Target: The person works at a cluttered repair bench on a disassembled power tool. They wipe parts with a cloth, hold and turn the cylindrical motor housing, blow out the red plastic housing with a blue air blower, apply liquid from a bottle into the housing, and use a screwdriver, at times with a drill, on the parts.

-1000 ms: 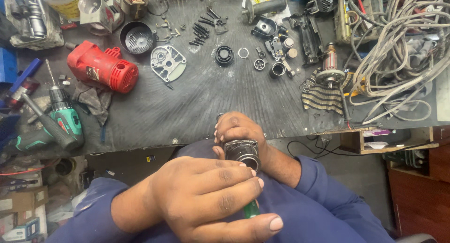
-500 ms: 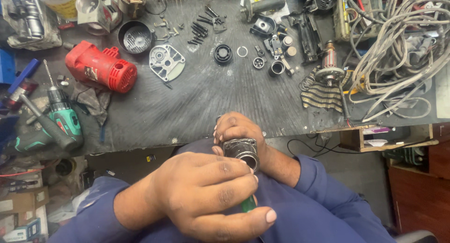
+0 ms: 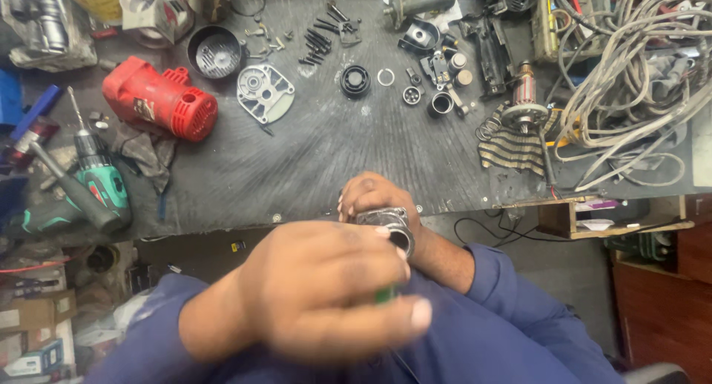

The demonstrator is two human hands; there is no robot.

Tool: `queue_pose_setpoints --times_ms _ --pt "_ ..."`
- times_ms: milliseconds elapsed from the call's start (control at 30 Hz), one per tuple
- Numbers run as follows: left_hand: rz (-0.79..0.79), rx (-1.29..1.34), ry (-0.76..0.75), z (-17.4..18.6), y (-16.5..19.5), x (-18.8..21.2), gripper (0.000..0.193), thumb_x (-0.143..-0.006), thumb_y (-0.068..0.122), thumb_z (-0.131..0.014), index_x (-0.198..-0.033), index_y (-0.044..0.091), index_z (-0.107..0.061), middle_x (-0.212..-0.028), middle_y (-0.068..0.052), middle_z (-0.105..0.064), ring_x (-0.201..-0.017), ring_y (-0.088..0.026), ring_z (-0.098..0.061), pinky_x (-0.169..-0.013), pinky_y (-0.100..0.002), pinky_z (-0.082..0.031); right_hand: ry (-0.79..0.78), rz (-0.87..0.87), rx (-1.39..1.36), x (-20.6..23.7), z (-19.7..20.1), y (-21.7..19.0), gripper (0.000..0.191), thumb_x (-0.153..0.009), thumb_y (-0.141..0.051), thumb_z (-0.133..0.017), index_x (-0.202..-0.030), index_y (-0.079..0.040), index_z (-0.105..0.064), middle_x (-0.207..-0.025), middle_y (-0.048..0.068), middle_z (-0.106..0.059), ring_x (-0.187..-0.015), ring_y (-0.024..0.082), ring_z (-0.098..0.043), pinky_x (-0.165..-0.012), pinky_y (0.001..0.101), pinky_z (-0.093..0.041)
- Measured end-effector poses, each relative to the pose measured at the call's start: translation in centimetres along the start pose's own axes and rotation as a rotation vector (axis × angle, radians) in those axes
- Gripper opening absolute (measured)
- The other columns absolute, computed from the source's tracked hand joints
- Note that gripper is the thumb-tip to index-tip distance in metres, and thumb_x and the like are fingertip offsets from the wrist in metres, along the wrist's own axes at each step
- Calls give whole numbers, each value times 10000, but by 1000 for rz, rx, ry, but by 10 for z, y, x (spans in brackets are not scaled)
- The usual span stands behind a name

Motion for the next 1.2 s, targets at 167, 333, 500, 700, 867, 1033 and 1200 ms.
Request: queue_pose_setpoints --times_ms 167,333,500,700,867,1033,1200 --pt "584 279 114 73 29 -2 242 -965 213 -641 -1201 175 -600 -1211 -103 -710 -1069 -332 -750 -933 -470 -625 93 80 318 1 3 -5 339 -824 38 -779 -1032 -91 -545 -902 62 -644 -875 223 -670 -858 401 -589" --pt "805 -26 977 17 -38 159 378 -1202 172 -550 -1488 122 -308 -1073 -116 -590 -901 -249 -666 -814 -427 -645 184 172 254 -7 -1 -10 375 -820 42 -743 -1065 -101 -498 -882 65 -616 -835 210 -650 -832 400 -582" --pt "1131 519 1371 -46 -96 247 423 -1092 201 -594 -1420 190 -327 -1117 -81 -593 -908 -248 -697 -794 -418 -637 154 151 143 -9 2 -35 402 -837 44 -717 -1114 -112 -471 -913 63 -616 -892 208 -636 -894 444 -567" --pt "1208 797 1522 -74 -85 247 413 -1040 92 -621 -1366 164 -377 -1142 -102 -595 -1015 -260 -670 -897 -426 -625 408 47 -341 -8 15 -47 311 -939 -99 -716 -1138 -142 -482 -942 40 -558 -873 167 -558 -835 377 -491" --pt "1314 785 1516 -91 -76 260 418 -1016 86 -629 -1338 159 -373 -1119 -101 -600 -1000 -260 -678 -867 -419 -630 573 81 -343 -8 29 -38 340 -939 -127 -733 -1159 -150 -474 -916 33 -532 -896 174 -543 -851 380 -466" --pt "1337 819 1465 -98 -73 256 425 -1015 95 -626 -1361 150 -386 -1111 -99 -600 -983 -242 -676 -847 -396 -631 459 82 -251 -6 25 -49 339 -927 -121 -726 -1155 -150 -476 -926 45 -555 -895 182 -568 -836 395 -494" --pt "1441 879 1447 -103 -81 258 483 -1008 104 -624 -1419 126 -373 -1083 -90 -602 -930 -206 -668 -820 -369 -619 185 224 -60 -23 10 -55 352 -846 -54 -727 -1080 -114 -470 -885 65 -602 -842 212 -613 -814 439 -565"
Point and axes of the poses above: each hand's wrist, its own x-axis away from the middle knuckle, its own z-axis out of the back of the hand, y = z × x, the point moved 1 cm from there along -x, towards the middle knuckle
